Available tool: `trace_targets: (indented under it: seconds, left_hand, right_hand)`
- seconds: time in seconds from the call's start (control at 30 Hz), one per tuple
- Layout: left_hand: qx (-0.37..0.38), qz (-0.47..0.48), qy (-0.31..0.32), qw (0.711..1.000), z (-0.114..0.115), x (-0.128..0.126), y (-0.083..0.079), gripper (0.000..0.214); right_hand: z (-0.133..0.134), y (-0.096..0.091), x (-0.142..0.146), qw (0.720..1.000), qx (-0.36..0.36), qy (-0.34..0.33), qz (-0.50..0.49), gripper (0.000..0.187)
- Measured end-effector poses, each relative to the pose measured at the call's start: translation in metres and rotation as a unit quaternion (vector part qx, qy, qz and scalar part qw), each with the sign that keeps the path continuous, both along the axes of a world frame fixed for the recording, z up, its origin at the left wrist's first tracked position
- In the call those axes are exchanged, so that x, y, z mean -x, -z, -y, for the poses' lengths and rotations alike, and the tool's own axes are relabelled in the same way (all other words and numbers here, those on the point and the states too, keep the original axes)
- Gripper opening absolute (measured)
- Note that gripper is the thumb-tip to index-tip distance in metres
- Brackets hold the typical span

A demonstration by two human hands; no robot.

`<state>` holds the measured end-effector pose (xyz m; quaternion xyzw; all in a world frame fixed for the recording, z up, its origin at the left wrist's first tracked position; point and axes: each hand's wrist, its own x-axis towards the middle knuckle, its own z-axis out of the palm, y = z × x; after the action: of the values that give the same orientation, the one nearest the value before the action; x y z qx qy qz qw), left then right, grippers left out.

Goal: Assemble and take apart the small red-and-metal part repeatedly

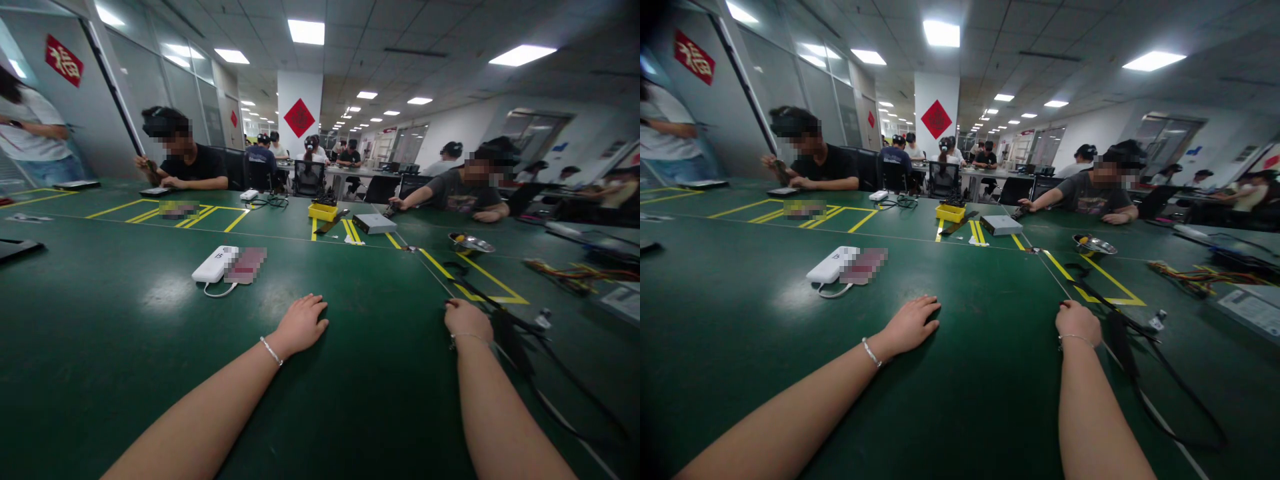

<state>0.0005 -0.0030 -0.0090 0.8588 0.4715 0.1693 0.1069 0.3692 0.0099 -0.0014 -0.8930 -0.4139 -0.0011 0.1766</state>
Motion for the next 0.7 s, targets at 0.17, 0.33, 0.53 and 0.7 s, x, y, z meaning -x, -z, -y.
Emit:
trace_targets:
  seconds: [0.17, 0.33, 0.53, 0.7]
  left_hand:
    - [0.004, -0.004, -0.003, 1.000, 0.000, -0.001, -0.001, 0.045]
    - [0.013, 0.019, -0.003, 1.000, 0.002, -0.001, -0.003, 0.043]
    - [0.041, 0.152, -0.029, 0.987, 0.002, -0.003, -0.005, 0.041]
    - [0.142, 0.339, 0.001, 0.930, 0.000, -0.010, -0.003, 0.036]
  right_hand:
    - [0.001, 0.001, -0.002, 1.000, -0.001, 0.007, -0.020, 0.033]
    - [-0.005, -0.005, 0.015, 0.999, -0.038, -0.030, 0.000, 0.034]
    - [0.000, -0.018, 0.114, 0.919, -0.156, -0.362, 0.011, 0.024]
    - [0.024, -0.014, 0.195, 0.831, -0.160, -0.533, 0.015, 0.021]
